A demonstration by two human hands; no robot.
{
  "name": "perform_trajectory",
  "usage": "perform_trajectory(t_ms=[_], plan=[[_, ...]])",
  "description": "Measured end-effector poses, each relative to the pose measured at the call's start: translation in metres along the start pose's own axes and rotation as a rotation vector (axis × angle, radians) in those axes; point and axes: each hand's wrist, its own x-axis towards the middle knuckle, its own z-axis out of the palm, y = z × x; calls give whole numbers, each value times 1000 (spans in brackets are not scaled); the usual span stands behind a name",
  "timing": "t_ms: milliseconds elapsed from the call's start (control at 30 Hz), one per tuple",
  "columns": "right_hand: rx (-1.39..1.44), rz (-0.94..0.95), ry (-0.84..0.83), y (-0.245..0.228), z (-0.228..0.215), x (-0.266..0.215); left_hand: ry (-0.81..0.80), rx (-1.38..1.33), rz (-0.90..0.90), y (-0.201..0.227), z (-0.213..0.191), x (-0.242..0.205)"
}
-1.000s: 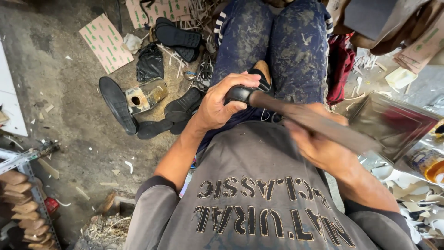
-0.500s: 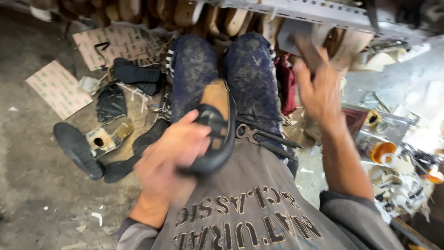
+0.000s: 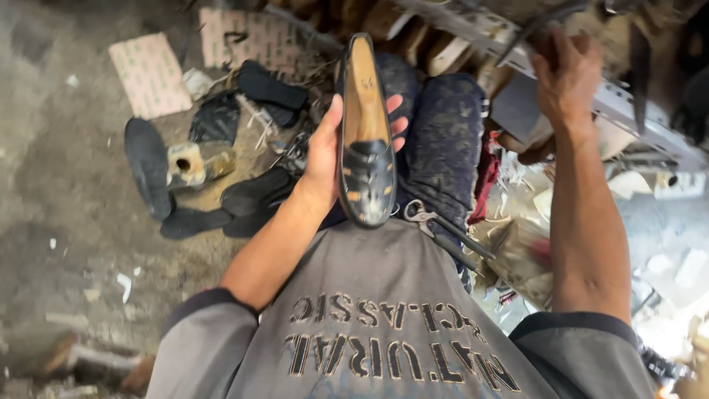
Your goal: The person holds a black shoe and uses a small pointed tool to work on the sole and edges. They then use a curved metal tool to scrape and shape the sole and heel area, repeatedly turning the shoe to access different sides.
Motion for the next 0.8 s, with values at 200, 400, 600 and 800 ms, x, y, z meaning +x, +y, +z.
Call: perform_trajectory(t_ms=[200, 400, 600, 800], plan=[[-184, -158, 348, -14, -7, -21, 244, -122, 113, 9, -10, 3], [250, -96, 82, -109, -41, -116, 302, -228, 152, 17, -34, 2], [329, 608, -547, -192, -43, -218, 288, -361, 134, 22, -43, 1], [280, 572, -399, -210, -35, -261, 243, -459, 137, 24, -62, 3]])
